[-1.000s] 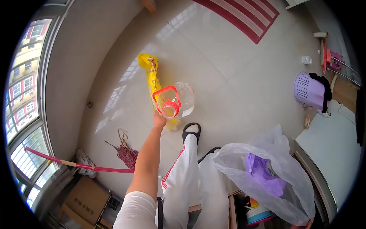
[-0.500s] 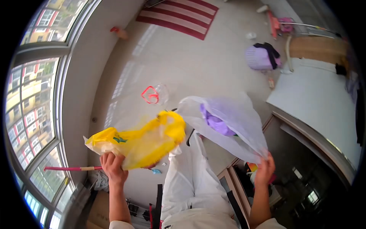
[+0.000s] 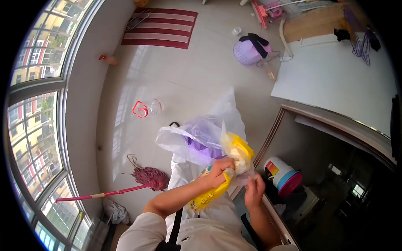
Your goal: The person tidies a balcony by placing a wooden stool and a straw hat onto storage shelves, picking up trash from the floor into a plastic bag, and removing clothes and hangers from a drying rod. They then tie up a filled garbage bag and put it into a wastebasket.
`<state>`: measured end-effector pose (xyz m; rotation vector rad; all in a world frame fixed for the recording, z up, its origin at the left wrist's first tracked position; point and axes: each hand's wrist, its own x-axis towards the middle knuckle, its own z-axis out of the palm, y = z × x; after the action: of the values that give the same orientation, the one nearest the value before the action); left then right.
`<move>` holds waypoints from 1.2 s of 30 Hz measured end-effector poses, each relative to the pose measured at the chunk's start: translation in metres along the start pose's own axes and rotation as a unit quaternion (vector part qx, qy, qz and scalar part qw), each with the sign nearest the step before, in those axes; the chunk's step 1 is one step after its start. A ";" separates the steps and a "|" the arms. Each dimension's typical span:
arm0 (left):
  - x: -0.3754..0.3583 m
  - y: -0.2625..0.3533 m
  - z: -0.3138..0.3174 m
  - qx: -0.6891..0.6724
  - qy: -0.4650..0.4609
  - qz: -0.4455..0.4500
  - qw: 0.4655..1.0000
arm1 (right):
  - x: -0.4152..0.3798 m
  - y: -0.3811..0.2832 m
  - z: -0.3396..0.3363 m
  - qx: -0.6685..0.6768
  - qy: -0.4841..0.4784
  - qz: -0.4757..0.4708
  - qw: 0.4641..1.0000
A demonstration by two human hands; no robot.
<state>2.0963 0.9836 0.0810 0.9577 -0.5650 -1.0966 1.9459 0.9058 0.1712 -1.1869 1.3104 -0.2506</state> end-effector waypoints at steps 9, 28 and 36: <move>0.017 -0.155 -0.021 -0.084 0.129 -0.405 0.901 | -0.038 -0.015 -0.016 0.205 -0.063 0.171 0.962; -0.017 -0.011 -0.224 0.481 0.260 -0.165 0.821 | 0.078 0.007 -0.023 0.192 0.144 0.010 0.971; -0.058 -0.159 -0.483 0.571 0.301 -0.460 0.610 | 0.084 0.055 -0.029 -0.175 0.147 -0.057 0.972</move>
<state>2.3781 1.1892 -0.2930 2.8703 -0.0780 -1.0828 1.9243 0.8536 0.0832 -1.5707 1.5903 -0.2942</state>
